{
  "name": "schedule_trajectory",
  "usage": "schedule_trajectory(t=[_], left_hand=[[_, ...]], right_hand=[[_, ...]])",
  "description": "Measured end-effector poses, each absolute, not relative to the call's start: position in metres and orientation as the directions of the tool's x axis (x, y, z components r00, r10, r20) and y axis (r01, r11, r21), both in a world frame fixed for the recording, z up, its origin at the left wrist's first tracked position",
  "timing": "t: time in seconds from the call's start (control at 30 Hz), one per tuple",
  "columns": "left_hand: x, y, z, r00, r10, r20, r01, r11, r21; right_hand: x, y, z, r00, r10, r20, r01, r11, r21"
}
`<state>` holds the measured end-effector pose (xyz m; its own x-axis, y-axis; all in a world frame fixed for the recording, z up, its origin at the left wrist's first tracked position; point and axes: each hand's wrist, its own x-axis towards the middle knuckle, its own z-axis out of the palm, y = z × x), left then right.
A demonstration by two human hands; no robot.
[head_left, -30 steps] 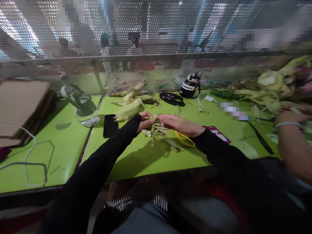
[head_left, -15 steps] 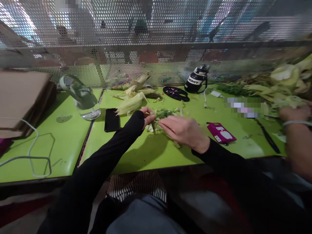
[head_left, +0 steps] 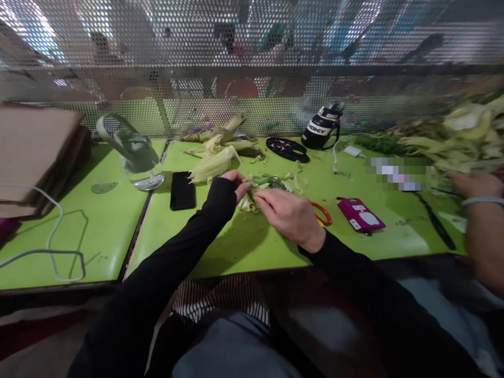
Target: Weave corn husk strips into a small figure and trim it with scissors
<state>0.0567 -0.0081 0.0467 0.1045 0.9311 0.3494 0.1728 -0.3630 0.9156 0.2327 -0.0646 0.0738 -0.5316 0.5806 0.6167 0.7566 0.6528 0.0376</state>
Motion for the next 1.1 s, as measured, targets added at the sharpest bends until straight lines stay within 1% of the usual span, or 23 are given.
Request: schedule_trajectory(t=[0.1, 0.17, 0.23, 0.3, 0.33, 0.37, 0.43, 0.47, 0.5, 0.53, 0.57, 0.6, 0.63, 0.67, 0.7, 0.73, 0.8, 0.83, 0.9, 0.93, 0.97, 1.03, 1.1], left_hand=[[0.058, -0.011, 0.057, 0.105, 0.97, 0.221, 0.091, -0.231, 0.969], [0.06, -0.012, 0.061, 0.055, 0.985, 0.163, 0.039, -0.166, 0.985], [0.063, -0.009, 0.061, -0.012, 0.992, 0.13, -0.014, -0.13, 0.991], [0.066, -0.006, 0.059, -0.058, 0.992, 0.114, -0.08, -0.118, 0.99], [0.067, -0.005, 0.058, -0.066, 0.992, 0.106, -0.124, -0.113, 0.986], [0.068, -0.005, 0.058, -0.067, 0.994, 0.091, -0.178, -0.102, 0.979], [0.07, -0.006, 0.059, -0.034, 0.999, 0.034, -0.287, -0.042, 0.957], [0.071, -0.007, 0.06, 0.001, 1.0, 0.002, -0.33, -0.001, 0.944], [0.071, -0.009, 0.061, 0.044, 0.999, -0.027, -0.362, 0.041, 0.931], [0.071, -0.01, 0.062, 0.098, 0.994, -0.047, -0.38, 0.081, 0.921], [0.071, -0.012, 0.063, 0.159, 0.986, -0.057, -0.389, 0.115, 0.914], [0.071, -0.014, 0.063, 0.214, 0.975, -0.054, -0.395, 0.137, 0.908], [0.069, -0.016, 0.064, 0.26, 0.965, -0.04, -0.399, 0.145, 0.905], [0.067, -0.018, 0.065, 0.296, 0.955, -0.015, -0.401, 0.138, 0.906], [0.064, -0.021, 0.067, 0.322, 0.946, 0.021, -0.402, 0.117, 0.908], [0.059, -0.023, 0.069, 0.335, 0.94, 0.063, -0.402, 0.082, 0.912], [0.049, -0.026, 0.074, 0.371, 0.917, 0.145, -0.378, 0.006, 0.926], [0.044, -0.028, 0.076, 0.401, 0.9, 0.169, -0.352, -0.019, 0.936], [0.035, -0.03, 0.077, 0.455, 0.873, 0.177, -0.286, -0.045, 0.957], [0.032, -0.031, 0.077, 0.468, 0.867, 0.171, -0.252, -0.055, 0.966], [0.03, -0.031, 0.075, 0.472, 0.866, 0.164, -0.215, -0.067, 0.974], [0.029, -0.031, 0.071, 0.452, 0.878, 0.159, -0.131, -0.111, 0.985], [0.03, -0.032, 0.068, 0.422, 0.89, 0.174, -0.025, -0.181, 0.983]], right_hand=[[0.231, -0.063, 0.069, -0.572, 0.548, 0.609, 0.754, 0.644, 0.128], [0.229, -0.062, 0.067, -0.579, 0.548, 0.604, 0.759, 0.633, 0.153], [0.224, -0.062, 0.063, -0.541, 0.568, 0.62, 0.784, 0.608, 0.128], [0.217, -0.062, 0.058, -0.466, 0.608, 0.644, 0.815, 0.577, 0.045], [0.213, -0.062, 0.054, -0.418, 0.631, 0.654, 0.821, 0.57, -0.026], [0.208, -0.062, 0.051, -0.359, 0.658, 0.662, 0.814, 0.568, -0.124], [0.196, -0.062, 0.043, -0.214, 0.734, 0.645, 0.728, 0.56, -0.395], [0.19, -0.063, 0.039, -0.135, 0.789, 0.599, 0.635, 0.534, -0.559], [0.184, -0.063, 0.035, -0.062, 0.849, 0.524, 0.502, 0.48, -0.72], [0.179, -0.063, 0.031, -0.007, 0.908, 0.42, 0.336, 0.397, -0.854], [0.174, -0.063, 0.028, 0.021, 0.953, 0.304, 0.159, 0.297, -0.942], [0.171, -0.063, 0.025, 0.025, 0.98, 0.2, -0.004, 0.2, -0.98], [0.171, -0.063, 0.023, 0.018, 0.992, 0.124, -0.131, 0.125, -0.983], [0.172, -0.062, 0.022, 0.013, 0.996, 0.084, -0.209, 0.085, -0.974], [0.176, -0.061, 0.022, 0.006, 0.996, 0.084, -0.233, 0.083, -0.969], [0.182, -0.059, 0.023, -0.006, 0.994, 0.109, -0.215, 0.105, -0.971], [0.198, -0.056, 0.029, -0.061, 0.978, 0.2, -0.11, 0.193, -0.975], [0.208, -0.053, 0.034, -0.1, 0.971, 0.217, -0.073, 0.21, -0.975], [0.226, -0.05, 0.047, -0.135, 0.958, 0.251, -0.007, 0.253, -0.968], [0.233, -0.049, 0.056, -0.152, 0.939, 0.308, 0.089, 0.324, -0.942], [0.24, -0.049, 0.065, -0.186, 0.916, 0.354, 0.188, 0.387, -0.903], [0.248, -0.051, 0.083, -0.256, 0.868, 0.424, 0.383, 0.494, -0.781], [0.251, -0.055, 0.1, -0.352, 0.823, 0.446, 0.499, 0.568, -0.654]])
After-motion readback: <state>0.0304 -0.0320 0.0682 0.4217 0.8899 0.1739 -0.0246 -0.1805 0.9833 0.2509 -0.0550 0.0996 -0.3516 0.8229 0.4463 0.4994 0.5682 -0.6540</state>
